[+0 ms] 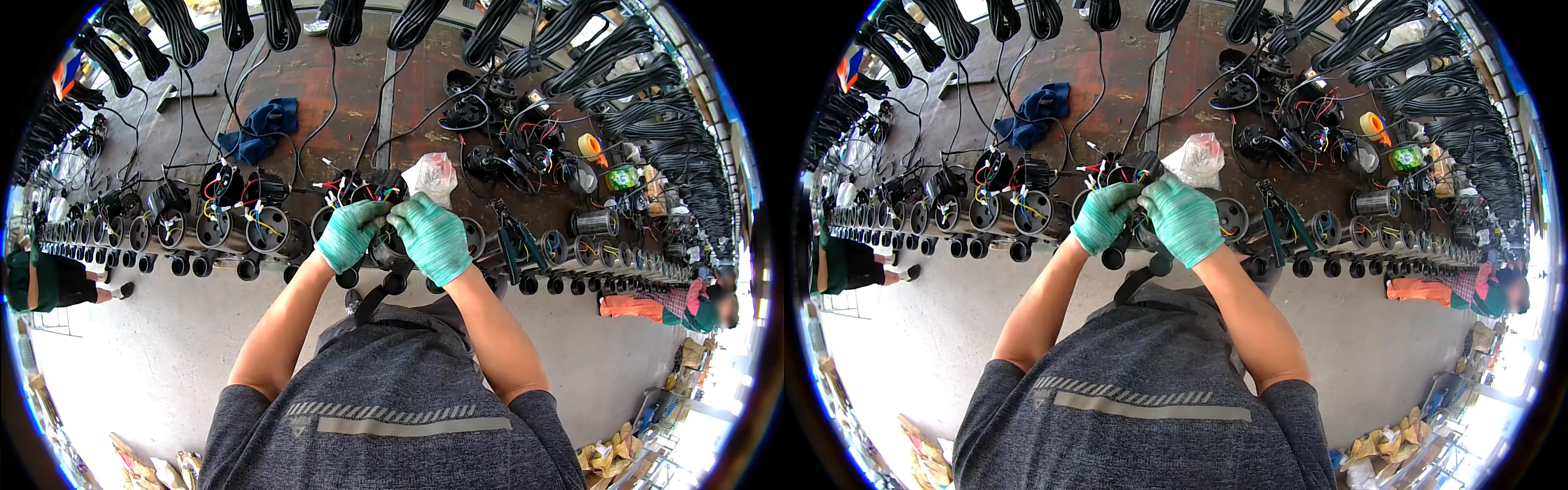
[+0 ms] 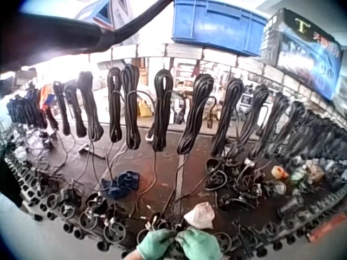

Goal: The person assembles cylindrical electrical components at a workbench, inserting and securing wires into the units using both hands. They repeatedly pick up components, route wires, and place the assembled units into a row of holders along the bench.

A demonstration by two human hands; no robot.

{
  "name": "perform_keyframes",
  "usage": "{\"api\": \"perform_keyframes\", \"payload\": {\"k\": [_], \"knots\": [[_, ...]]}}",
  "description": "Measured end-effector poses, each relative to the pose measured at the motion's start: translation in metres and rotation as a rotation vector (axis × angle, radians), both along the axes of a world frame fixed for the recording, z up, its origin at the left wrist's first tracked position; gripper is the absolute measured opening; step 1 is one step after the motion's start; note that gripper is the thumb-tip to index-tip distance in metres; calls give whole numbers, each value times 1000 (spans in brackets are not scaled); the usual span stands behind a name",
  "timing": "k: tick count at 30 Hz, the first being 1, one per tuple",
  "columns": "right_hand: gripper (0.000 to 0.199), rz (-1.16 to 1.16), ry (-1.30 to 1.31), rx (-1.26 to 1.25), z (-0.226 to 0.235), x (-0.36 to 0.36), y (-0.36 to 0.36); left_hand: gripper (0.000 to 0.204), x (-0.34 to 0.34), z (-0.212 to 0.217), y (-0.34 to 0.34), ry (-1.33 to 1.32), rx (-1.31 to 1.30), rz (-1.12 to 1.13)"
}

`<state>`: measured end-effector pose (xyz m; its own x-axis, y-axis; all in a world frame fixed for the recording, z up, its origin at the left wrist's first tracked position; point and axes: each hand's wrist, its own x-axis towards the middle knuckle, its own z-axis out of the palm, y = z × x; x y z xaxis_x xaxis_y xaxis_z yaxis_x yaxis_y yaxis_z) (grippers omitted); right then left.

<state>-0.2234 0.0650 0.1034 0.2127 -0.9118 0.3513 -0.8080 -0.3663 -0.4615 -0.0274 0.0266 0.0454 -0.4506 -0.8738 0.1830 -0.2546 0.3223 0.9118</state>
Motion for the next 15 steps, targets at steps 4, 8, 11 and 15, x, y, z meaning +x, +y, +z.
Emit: {"api": "perform_keyframes", "payload": {"k": [4, 8, 11, 15], "knots": [[11, -125, -228, 16, 0, -10, 4, 28, -2, 6, 0, 27, 275, 44], [18, 34, 151, 197, -18, -16, 17, 27, -3, -11, 2, 105, 46, 83], [20, 72, 199, 78, -42, -15, 17, 26, -5, -2, 4, 102, 144, 79], [19, 117, 301, 20, -59, -15, 4, 25, -6, -4, 4, 141, 97, 85]]}}
